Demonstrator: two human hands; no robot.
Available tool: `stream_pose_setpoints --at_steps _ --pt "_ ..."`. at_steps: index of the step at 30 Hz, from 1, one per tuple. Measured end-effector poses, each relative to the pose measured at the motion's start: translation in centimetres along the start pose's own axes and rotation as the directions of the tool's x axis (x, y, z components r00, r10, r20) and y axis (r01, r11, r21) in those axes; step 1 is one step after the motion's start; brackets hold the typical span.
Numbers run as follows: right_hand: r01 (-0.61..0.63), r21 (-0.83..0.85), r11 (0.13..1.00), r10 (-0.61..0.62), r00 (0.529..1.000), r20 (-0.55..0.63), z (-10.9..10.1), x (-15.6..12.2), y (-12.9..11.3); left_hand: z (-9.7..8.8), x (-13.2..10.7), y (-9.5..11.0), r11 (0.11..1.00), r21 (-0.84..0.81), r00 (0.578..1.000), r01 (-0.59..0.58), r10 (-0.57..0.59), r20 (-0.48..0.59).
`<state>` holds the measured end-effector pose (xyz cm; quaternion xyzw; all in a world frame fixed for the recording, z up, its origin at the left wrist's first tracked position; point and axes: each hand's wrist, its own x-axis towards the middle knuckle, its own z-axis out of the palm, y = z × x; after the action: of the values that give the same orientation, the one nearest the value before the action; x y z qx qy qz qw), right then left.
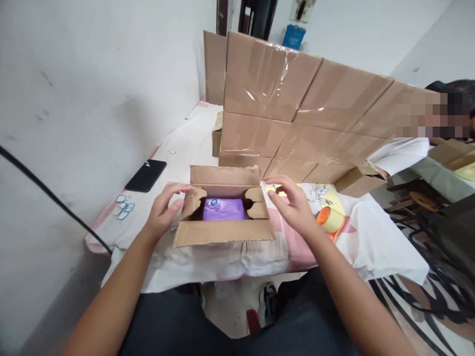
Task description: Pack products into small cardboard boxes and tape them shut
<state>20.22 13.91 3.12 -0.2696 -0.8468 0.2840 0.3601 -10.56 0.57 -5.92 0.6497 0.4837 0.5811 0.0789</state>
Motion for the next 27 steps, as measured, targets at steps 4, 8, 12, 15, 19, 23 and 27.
stream_pose_setpoints --at_steps 4,8,12,15,19,23,27 --pt "-0.132 0.212 0.968 0.153 0.985 -0.086 1.3 -3.4 5.6 1.3 -0.2 -1.3 0.983 -0.099 0.984 0.152 -0.160 -0.073" --pt "-0.224 0.367 0.903 0.182 0.972 0.145 3.0 -5.0 6.8 3.2 0.0 -1.3 0.902 -0.365 0.963 0.229 -0.264 -0.049" --pt "-0.174 0.349 0.921 0.139 0.983 0.123 1.6 -6.3 6.8 5.3 0.5 0.1 0.933 -0.312 0.967 0.181 -0.227 -0.117" --pt "-0.122 0.302 0.945 0.080 0.986 0.149 -1.1 -7.2 7.2 6.1 0.6 -0.2 0.947 -0.253 0.975 0.198 -0.216 -0.044" --pt "-0.057 0.145 0.988 0.014 0.959 0.282 -4.2 -8.4 7.0 6.8 0.9 -3.3 0.923 -0.145 0.934 0.357 -0.352 0.060" --pt "-0.077 0.044 0.996 0.061 0.952 0.300 -4.2 -9.4 6.1 8.5 0.5 -5.0 0.912 -0.195 0.933 0.361 -0.353 0.076" --pt "-0.175 0.101 0.979 0.173 0.985 0.029 -2.2 -9.4 5.1 9.7 -0.3 -3.5 0.903 -0.329 0.961 0.277 -0.266 0.077"
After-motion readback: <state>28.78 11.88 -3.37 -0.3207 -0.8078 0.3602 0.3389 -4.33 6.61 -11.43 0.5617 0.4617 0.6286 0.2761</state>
